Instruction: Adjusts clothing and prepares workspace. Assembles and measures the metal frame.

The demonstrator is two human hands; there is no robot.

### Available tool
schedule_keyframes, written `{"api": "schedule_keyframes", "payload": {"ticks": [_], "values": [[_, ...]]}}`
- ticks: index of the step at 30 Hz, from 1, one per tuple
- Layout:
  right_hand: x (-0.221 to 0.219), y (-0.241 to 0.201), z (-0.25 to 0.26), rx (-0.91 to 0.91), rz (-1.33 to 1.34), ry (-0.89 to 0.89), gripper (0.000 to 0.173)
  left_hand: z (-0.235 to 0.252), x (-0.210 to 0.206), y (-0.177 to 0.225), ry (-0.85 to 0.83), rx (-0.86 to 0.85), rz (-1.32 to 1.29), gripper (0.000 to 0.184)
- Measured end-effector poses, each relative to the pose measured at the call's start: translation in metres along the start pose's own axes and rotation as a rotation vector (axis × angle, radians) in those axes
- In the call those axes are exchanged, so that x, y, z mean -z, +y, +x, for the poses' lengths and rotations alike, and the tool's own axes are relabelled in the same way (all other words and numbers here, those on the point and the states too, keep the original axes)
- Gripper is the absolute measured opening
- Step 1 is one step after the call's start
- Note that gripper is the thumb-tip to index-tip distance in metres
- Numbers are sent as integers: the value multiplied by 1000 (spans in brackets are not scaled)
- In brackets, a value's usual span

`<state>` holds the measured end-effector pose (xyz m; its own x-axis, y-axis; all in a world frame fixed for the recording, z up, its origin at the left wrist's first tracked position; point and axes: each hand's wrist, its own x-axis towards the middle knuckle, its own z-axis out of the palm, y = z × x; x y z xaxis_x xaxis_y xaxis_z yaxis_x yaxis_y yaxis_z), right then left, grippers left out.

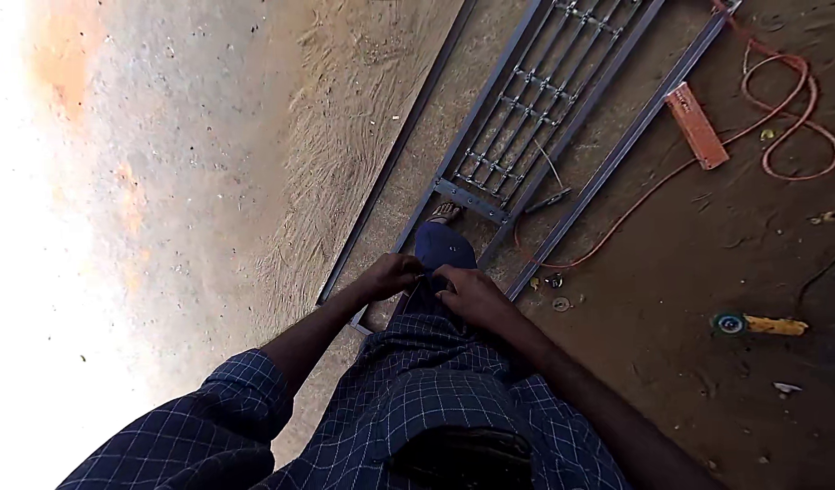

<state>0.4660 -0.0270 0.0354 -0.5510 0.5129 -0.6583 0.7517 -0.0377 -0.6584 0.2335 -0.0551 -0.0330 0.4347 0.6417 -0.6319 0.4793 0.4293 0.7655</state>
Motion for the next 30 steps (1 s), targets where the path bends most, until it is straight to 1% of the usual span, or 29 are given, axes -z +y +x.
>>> {"api": "schedule_keyframes", "payload": {"ticks": [2,4,6,8,15,17,21,23,26,30], "values": [[-1,3,0,6,15,11,22,-2,-2,-7,16,-68,20,23],[-3,9,1,14,25,34,20,-1,-5,-13,63,-152,96,20],[-4,15,0,24,34,55,21,1,-9,-17,85,-244,197,19],[-5,19,-1,27,29,76,23,4,-12,-19,79,-291,280,20],[1,32,-3,-10,39,89,24,20,-24,-16,208,-371,405,21],[2,35,-4,-8,45,114,25,26,-22,-13,222,-394,429,21],[7,32,-9,-5,80,155,24,29,-11,7,211,-402,499,20],[10,29,-11,-9,97,158,24,28,-7,15,216,-414,496,20],[11,30,-8,-16,101,157,24,26,-7,16,248,-394,419,18],[8,31,-5,-21,55,191,26,22,-8,16,258,-385,434,17]]}}
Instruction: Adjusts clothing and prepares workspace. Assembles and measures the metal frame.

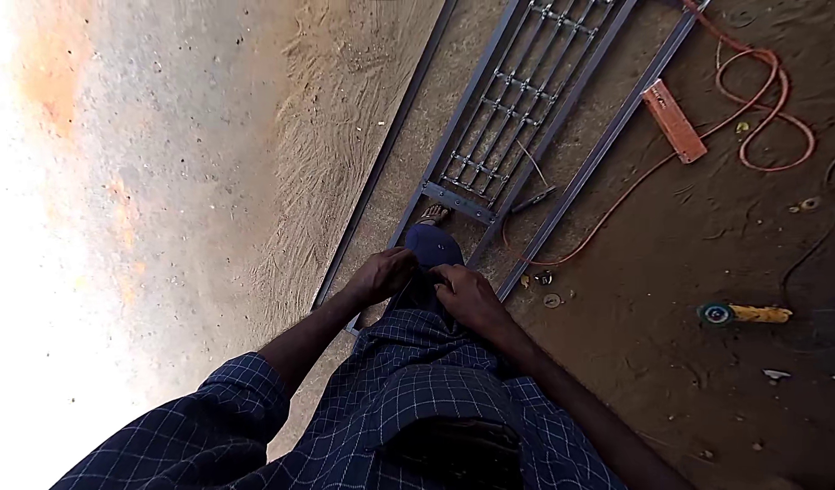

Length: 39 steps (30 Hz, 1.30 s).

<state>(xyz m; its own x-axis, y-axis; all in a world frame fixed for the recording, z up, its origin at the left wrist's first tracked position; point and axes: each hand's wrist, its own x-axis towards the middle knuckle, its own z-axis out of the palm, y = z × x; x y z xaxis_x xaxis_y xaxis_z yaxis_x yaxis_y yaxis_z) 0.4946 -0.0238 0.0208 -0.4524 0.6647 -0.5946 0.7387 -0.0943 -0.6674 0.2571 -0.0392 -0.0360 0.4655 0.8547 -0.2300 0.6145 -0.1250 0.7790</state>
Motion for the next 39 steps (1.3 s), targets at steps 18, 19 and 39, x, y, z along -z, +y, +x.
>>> {"api": "schedule_keyframes", "payload": {"ticks": [18,19,39], "values": [[-15,3,15,76,-108,171,25,-12,-22,19,136,349,-322,15],[-18,10,27,10,-89,157,27,-11,-24,19,132,375,-332,15],[-12,26,54,176,114,-14,34,14,12,10,-110,189,-61,24]]}}
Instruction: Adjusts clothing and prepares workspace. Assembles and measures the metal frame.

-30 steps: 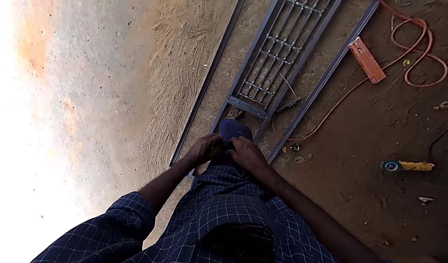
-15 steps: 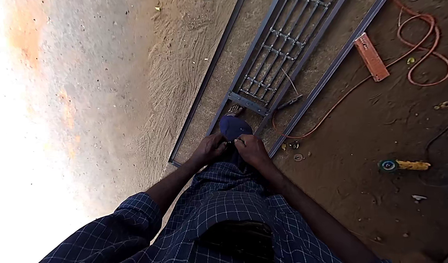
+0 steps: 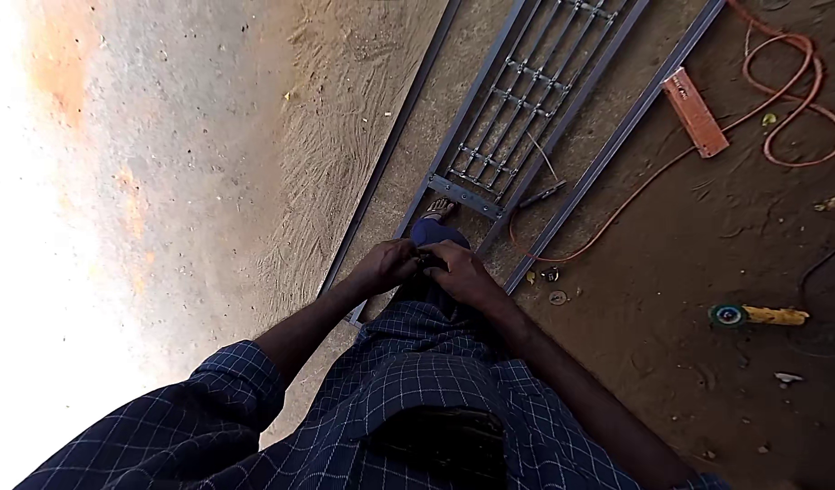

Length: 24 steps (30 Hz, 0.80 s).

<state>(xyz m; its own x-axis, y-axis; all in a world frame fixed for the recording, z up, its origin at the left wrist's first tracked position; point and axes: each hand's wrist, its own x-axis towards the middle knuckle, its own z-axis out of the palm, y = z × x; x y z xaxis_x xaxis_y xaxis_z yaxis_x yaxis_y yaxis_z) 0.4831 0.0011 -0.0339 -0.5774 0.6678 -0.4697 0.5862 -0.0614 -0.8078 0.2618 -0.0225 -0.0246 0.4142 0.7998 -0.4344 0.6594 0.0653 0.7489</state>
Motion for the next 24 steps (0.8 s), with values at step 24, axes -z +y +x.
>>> {"api": "schedule_keyframes", "payload": {"ticks": [24], "values": [[7,-14,23,4,-132,15,10,-25,-37,24,173,334,-360,46]]}}
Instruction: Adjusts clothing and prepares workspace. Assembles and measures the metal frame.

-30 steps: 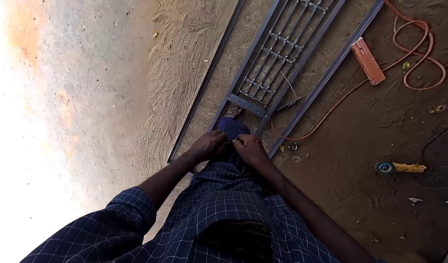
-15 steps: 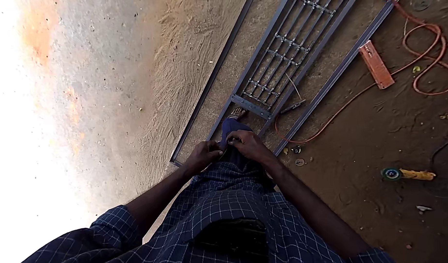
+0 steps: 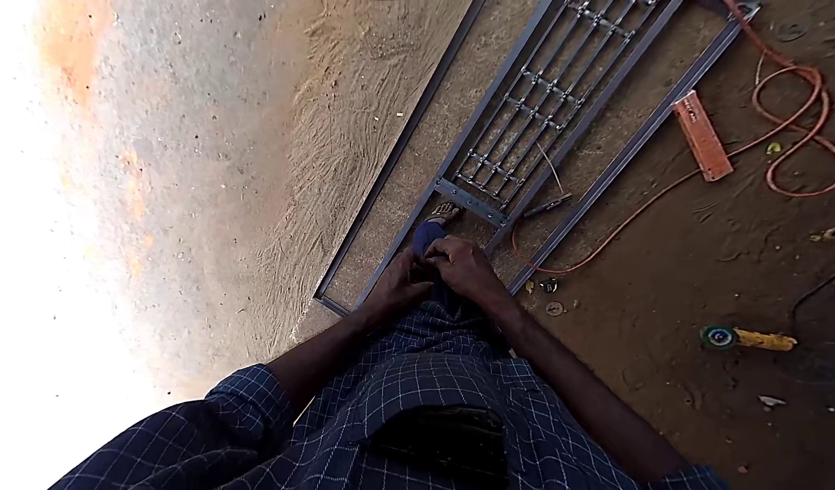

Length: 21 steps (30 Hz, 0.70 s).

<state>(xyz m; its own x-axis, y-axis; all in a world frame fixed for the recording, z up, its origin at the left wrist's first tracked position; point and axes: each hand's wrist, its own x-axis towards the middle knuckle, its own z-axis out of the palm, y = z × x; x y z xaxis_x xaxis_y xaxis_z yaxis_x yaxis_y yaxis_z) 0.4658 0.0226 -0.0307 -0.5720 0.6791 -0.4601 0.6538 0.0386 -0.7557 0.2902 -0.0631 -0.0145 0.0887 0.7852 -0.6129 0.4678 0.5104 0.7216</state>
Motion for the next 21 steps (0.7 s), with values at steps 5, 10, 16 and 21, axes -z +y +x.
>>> {"api": "schedule_keyframes", "payload": {"ticks": [5,10,16,21], "values": [[12,4,8,-169,160,-73,8,19,-5,-19,-78,-33,-200,61],[17,18,15,-438,533,-176,11,24,1,-17,-224,-10,-363,56],[15,25,13,-395,610,-213,10,21,6,-21,-260,49,-437,43],[19,18,14,-172,328,-202,9,24,6,-34,-206,-9,-527,30]]}}
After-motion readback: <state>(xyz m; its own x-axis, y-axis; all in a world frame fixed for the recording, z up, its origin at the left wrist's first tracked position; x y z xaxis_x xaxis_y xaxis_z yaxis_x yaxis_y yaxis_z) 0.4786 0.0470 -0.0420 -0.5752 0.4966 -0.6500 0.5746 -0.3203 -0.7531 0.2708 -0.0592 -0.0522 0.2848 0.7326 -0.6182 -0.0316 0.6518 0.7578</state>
